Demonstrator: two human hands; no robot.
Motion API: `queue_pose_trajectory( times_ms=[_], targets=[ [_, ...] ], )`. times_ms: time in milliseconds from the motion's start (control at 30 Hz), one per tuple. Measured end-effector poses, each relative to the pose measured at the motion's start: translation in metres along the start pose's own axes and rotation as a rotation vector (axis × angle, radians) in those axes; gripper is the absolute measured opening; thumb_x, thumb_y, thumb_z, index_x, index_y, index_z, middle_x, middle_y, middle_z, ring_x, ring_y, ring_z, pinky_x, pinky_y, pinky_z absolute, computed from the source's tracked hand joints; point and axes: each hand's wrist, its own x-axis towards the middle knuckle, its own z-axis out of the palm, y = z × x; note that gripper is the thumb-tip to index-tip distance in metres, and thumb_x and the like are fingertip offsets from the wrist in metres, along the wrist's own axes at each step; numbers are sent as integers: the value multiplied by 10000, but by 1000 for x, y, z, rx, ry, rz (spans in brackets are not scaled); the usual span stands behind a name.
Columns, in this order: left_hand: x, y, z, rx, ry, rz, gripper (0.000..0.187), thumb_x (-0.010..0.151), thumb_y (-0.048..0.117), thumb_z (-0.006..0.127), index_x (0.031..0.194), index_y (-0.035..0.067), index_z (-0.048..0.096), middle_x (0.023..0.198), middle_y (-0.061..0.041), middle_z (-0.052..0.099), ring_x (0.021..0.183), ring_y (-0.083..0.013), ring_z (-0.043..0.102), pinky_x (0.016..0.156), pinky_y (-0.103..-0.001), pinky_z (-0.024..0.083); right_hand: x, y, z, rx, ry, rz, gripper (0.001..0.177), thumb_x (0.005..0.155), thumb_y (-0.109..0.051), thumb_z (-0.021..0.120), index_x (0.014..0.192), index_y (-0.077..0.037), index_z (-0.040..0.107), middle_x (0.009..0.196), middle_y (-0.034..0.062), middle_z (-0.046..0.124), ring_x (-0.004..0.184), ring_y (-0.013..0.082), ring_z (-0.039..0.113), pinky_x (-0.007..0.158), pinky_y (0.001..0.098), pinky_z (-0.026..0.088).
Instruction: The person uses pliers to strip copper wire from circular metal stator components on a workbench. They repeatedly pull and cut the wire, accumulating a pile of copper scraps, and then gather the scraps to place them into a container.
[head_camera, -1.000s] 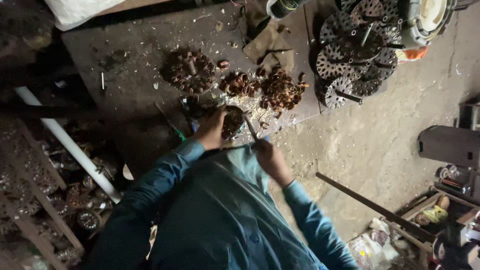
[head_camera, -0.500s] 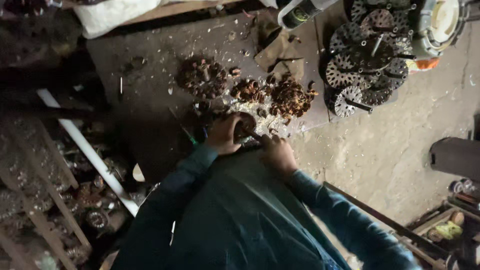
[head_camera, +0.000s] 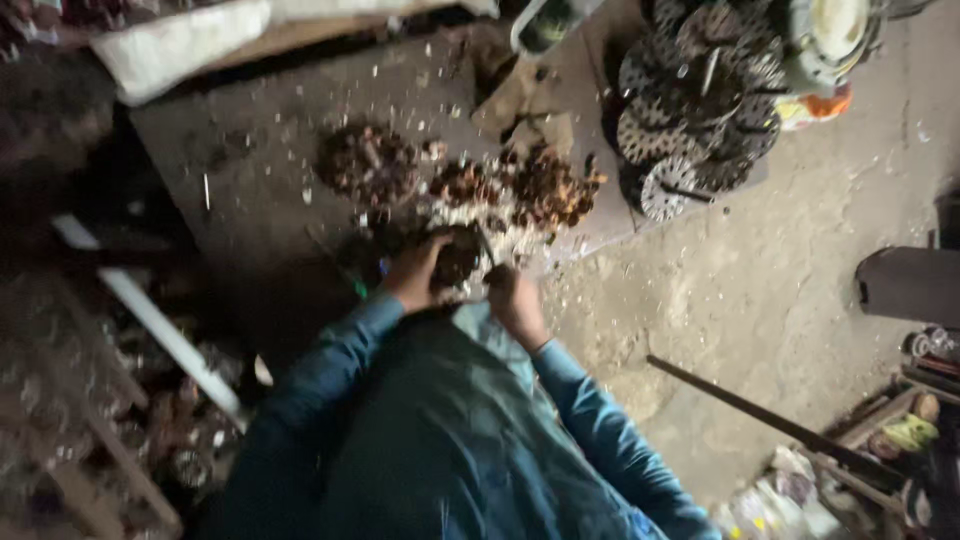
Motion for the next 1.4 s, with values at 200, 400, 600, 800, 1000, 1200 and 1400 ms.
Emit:
queue_pose_trajectory(
  times_ms=[200, 400, 600, 800, 1000, 1200, 1400],
  targets=[
    [-10, -1, -1, 111, 103, 112, 817, 737, 139, 797, 1463, 34, 436, 1378, -256, 601, 1251, -437, 584, 1064, -501, 457, 45, -15, -85, -405, -356, -104, 178, 839, -163, 643, 822, -25, 753, 785, 200, 722, 710, 333, 691, 654, 463, 553],
    [-16, 1, 3, 53, 106, 70, 945, 676, 143, 817, 1507, 32, 380, 1367, -274, 590, 1235, -442, 586, 1053, -503, 449, 108, -96, -110, -363, -1037, 324, 217, 895, -185, 577, 849, -73, 758, 709, 148, 730, 573, 226, 717, 585, 439, 609],
    [-15, -15, 11, 10, 97, 100, 946, 746, 169, 847, 1537, 26, 349, 1358, -285, 601, 1226, -443, 606, 1034, -501, 476, 43, -131, -86, -744, -644, -132, 626, 917, -501, 625, 1508, -310, 549, 875, 179, 713, 750, 326, 697, 630, 449, 564],
    [-9, -24, 2, -46, -117, 5, 929, 784, 186, 840, 1560, 96, 338, 1347, -252, 627, 1213, -414, 638, 1047, -476, 517, -22, -63, -34, -693, -310, -49, 602, 852, -342, 724, 1389, -149, 532, 1328, 267, 490, 1175, 444, 515, 810, 551, 548],
    [-10, 9, -12, 65, 50, 170, 1030, 666, 145, 873, 1539, 114, 328, 1363, -289, 557, 1209, -492, 564, 998, -534, 469, -62, 4, 40, -189, 108, -136, 626, 664, -141, 771, 1240, -21, 558, 1186, 263, 550, 1116, 464, 526, 917, 549, 507],
    [-31, 40, -10, 437, 108, 62, 624, 719, 161, 809, 1305, 164, 596, 1331, -154, 606, 1180, -395, 599, 971, -500, 494, -49, 16, 25, 1123, 59, 314, 398, 913, -164, 584, 1273, 5, 599, 1247, 210, 703, 1123, 353, 650, 953, 484, 530],
    [-21, 37, 5, 436, 249, 4, 391, 851, 261, 786, 1180, 82, 674, 1153, -172, 652, 1034, -402, 652, 860, -481, 538, -40, 13, -21, 1530, -150, 401, 412, 944, -336, 573, 1217, -32, 628, 1139, 168, 704, 1032, 305, 707, 900, 467, 581]
  ],
)
